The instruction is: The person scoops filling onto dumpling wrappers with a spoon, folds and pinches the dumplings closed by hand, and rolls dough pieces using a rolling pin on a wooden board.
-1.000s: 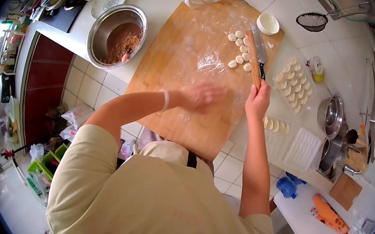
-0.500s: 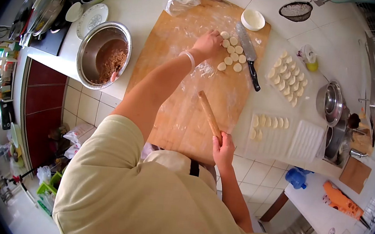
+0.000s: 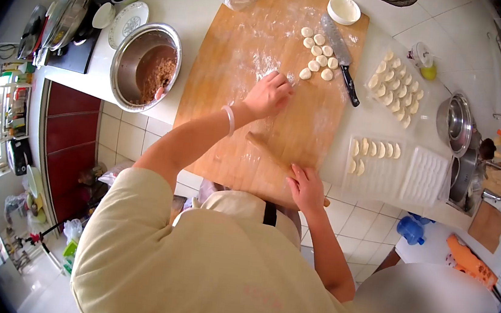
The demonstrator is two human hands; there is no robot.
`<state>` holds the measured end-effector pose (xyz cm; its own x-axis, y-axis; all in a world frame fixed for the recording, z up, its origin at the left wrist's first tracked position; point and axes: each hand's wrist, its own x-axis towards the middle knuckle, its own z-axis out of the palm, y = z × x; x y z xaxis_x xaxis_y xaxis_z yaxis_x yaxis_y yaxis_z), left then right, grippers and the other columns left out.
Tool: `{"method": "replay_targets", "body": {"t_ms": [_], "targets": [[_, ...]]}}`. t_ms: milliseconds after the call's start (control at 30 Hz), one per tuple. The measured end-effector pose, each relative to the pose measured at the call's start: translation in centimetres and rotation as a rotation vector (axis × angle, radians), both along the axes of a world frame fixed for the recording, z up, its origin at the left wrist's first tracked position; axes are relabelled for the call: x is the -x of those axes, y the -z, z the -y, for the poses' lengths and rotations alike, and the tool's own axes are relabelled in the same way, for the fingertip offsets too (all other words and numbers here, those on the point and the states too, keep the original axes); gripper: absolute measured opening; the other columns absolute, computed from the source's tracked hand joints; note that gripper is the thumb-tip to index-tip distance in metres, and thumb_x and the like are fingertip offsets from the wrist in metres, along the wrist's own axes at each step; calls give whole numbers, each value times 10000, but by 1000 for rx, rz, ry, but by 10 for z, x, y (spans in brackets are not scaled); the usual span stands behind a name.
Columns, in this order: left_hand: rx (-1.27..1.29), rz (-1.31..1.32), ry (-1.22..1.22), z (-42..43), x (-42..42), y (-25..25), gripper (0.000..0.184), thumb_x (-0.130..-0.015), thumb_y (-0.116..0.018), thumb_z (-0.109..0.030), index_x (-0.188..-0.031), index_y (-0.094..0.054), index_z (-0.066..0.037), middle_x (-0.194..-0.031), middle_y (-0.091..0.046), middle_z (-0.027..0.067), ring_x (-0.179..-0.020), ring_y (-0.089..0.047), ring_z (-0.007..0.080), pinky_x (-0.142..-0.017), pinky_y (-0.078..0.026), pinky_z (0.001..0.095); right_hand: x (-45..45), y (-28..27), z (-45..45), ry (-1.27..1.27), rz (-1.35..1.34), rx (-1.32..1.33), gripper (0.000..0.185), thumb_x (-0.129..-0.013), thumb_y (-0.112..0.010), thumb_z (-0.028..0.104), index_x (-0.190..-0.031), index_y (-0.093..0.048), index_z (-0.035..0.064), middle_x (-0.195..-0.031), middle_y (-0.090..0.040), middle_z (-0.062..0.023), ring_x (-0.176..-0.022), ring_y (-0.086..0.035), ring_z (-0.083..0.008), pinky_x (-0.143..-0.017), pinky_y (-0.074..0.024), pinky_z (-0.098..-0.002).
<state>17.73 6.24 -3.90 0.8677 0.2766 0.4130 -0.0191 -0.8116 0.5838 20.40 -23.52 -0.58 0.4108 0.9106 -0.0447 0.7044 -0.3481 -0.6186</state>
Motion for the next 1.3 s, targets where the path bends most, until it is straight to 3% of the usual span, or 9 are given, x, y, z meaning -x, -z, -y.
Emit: {"method": "replay_targets", "body": {"t_ms": [200, 367, 467, 600, 867, 933, 967, 1033, 1300], "targets": [[-58, -62, -374, -35, 4, 9, 437, -760, -713, -168, -1158, -560, -76, -1155, -538, 159, -1045, -527, 357, -869, -466, 430, 0, 2, -6, 77, -7, -74, 356, -793, -712, 146, -1126, -633, 51, -921, -599, -115, -836, -593, -309, -717, -493, -393], [354, -173, 158, 5, 31, 1, 480, -851, -634, -178, -1279, -481, -26, -1320, -500, 177, -1207, -476, 372, -1006, -424, 427, 6, 6, -2, 80, -12, -4, 357, -795, -710, 162, -1131, -636, 63, -916, -598, -109, -836, -593, -302, -716, -493, -385], [728, 12, -135, 1, 44, 25, 504, -876, -596, -172, -1333, -442, -27, -1340, -495, 175, -1238, -468, 357, -1008, -421, 420, 8, 8, -2, 66, 4, -38, 363, -793, -701, 190, -1133, -637, 81, -900, -580, -94, -839, -580, -301, -729, -489, -400], [-155, -203, 108, 16, 12, -25, 587, -888, -609, -286, -1389, -397, -68, -1456, -376, 152, -1376, -311, 329, -1142, -254, 452, 9, 13, -6, 27, -4, -1, 372, -788, -704, 198, -1142, -639, 103, -903, -575, -81, -856, -566, -287, -747, -481, -391], [-412, -385, 188, 35, -20, 14, 704, -916, -498, -500, -1485, -283, -144, -1527, -291, 118, -1401, -273, 313, -1149, -222, 464, -2, 17, -28, -25, 174, -46, 349, -785, -695, 169, -1125, -637, 118, -978, -567, -58, -924, -529, -273, -835, -431, -428], [1259, -394, 256, 8, -33, 19, 546, -898, -569, -381, -1383, -462, -154, -1396, -476, 121, -1283, -439, 301, -1070, -336, 429, -6, 17, -35, 25, 221, -22, 333, -802, -673, 165, -1126, -632, 102, -1037, -568, -70, -989, -523, -280, -879, -415, -447], [1248, -398, 259, -4, -33, 18, 546, -898, -569, -381, -1383, -462, -154, -1396, -476, 121, -1283, -439, 301, -1070, -336, 429, -9, 18, -41, 75, 270, 7, 319, -819, -651, 161, -1128, -626, 86, -1096, -569, -81, -1053, -517, -287, -924, -398, -466], [276, -750, 202, -17, -25, 5, 330, -834, -643, -243, -1143, -639, -127, -1242, -584, 98, -1121, -544, 295, -956, -423, 411, -11, 31, -49, 89, 347, -10, 366, -835, -634, 170, -1190, -593, 89, -1181, -544, -91, -1132, -488, -298, -973, -368, -480], [83, -923, 27, 15, -8, -13, 168, -786, -664, -200, -921, -674, -101, -932, -683, 131, -911, -639, 317, -783, -505, 438, -35, 33, -127, 126, 481, 5, 508, -917, -512, 345, -1330, -487, 51, -1403, -451, -151, -1349, -355, -321, -1096, -213, -579]]}}
